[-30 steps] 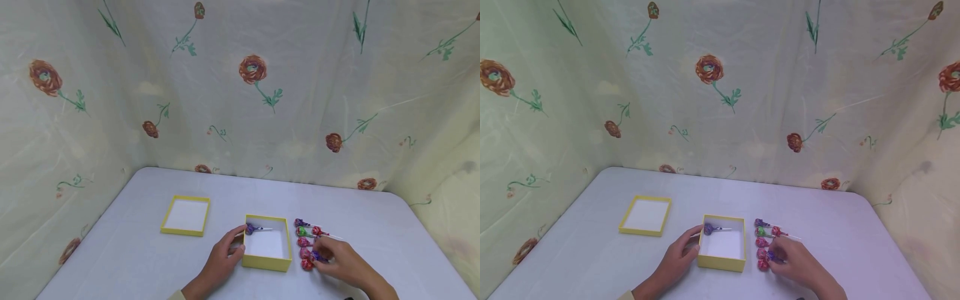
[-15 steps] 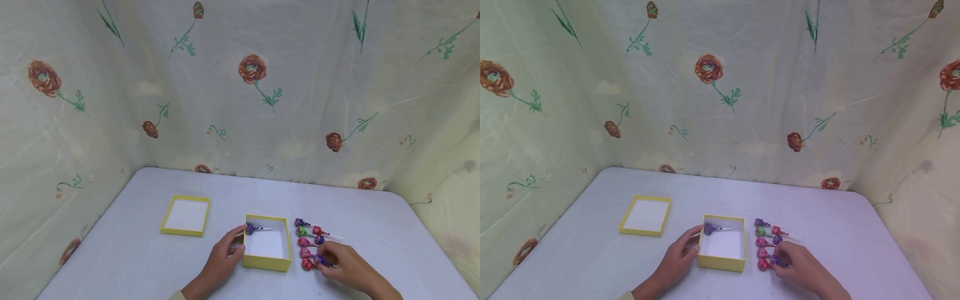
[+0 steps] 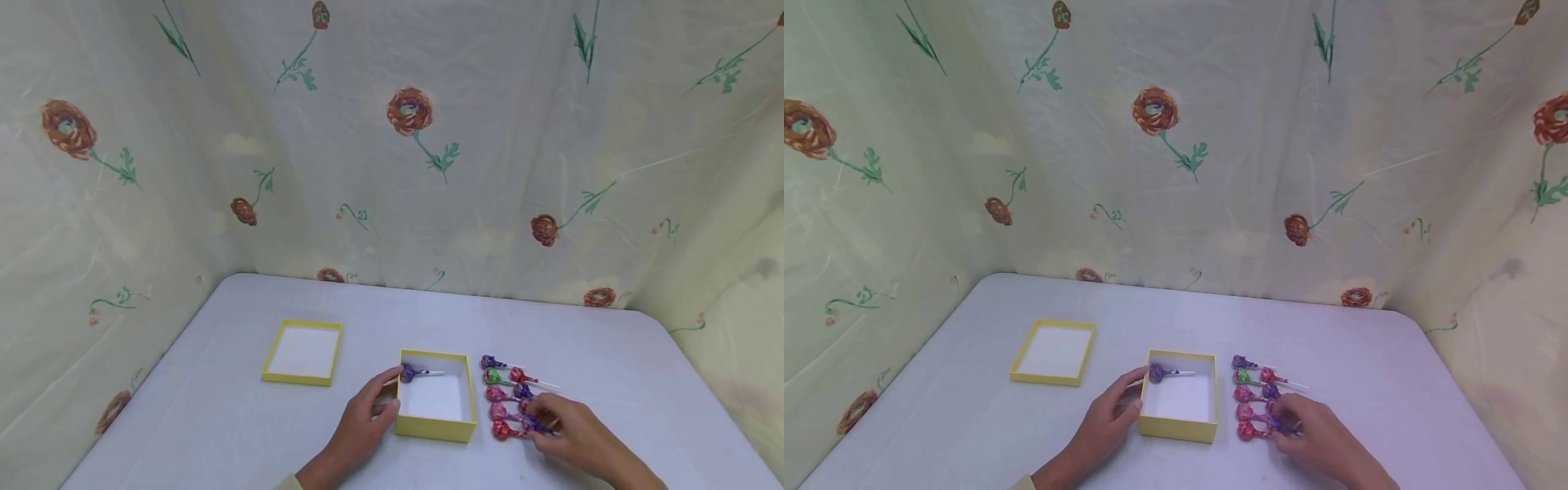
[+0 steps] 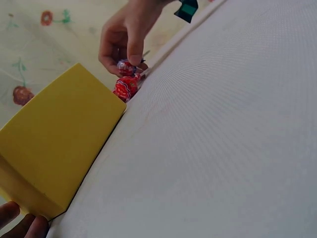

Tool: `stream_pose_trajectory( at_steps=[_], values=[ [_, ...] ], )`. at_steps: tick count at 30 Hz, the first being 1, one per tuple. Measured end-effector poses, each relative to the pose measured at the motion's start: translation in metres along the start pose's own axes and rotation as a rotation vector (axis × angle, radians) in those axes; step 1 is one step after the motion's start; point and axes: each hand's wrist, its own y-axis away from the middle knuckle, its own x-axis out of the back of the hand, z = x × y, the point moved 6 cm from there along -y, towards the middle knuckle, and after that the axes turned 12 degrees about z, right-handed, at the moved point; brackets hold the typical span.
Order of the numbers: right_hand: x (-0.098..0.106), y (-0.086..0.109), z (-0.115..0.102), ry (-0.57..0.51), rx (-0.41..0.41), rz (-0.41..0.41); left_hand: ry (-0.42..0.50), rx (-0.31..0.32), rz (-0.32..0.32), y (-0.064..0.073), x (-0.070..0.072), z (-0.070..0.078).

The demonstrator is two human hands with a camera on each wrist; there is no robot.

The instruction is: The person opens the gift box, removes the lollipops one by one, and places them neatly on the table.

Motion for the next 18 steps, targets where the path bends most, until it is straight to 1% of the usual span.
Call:
stream_pose_trajectory(
  at_steps=[4,6,13,18],
  values=[
    [0.0021,0.0020,0.0020,0.054,0.029,0.040,-0.001,0.006,-0.005,0.0000,-0.0003,-0.0008],
    [0.0025,0.0031,0.0032,0.072,0.035,0.047,-0.005,0.009,-0.006,0.0001,-0.0002,-0.0007],
    [0.0036,0.0056,0.0067,0.074,0.033,0.047,-0.019,0.004,-0.004,0.0001,0.0001,0.0007],
    [0.0026,0.0065,0.0083,0.060,-0.002,0.015,-0.025,-0.001,-0.002,-0.0002,-0.0003,0.0006]
  ],
)
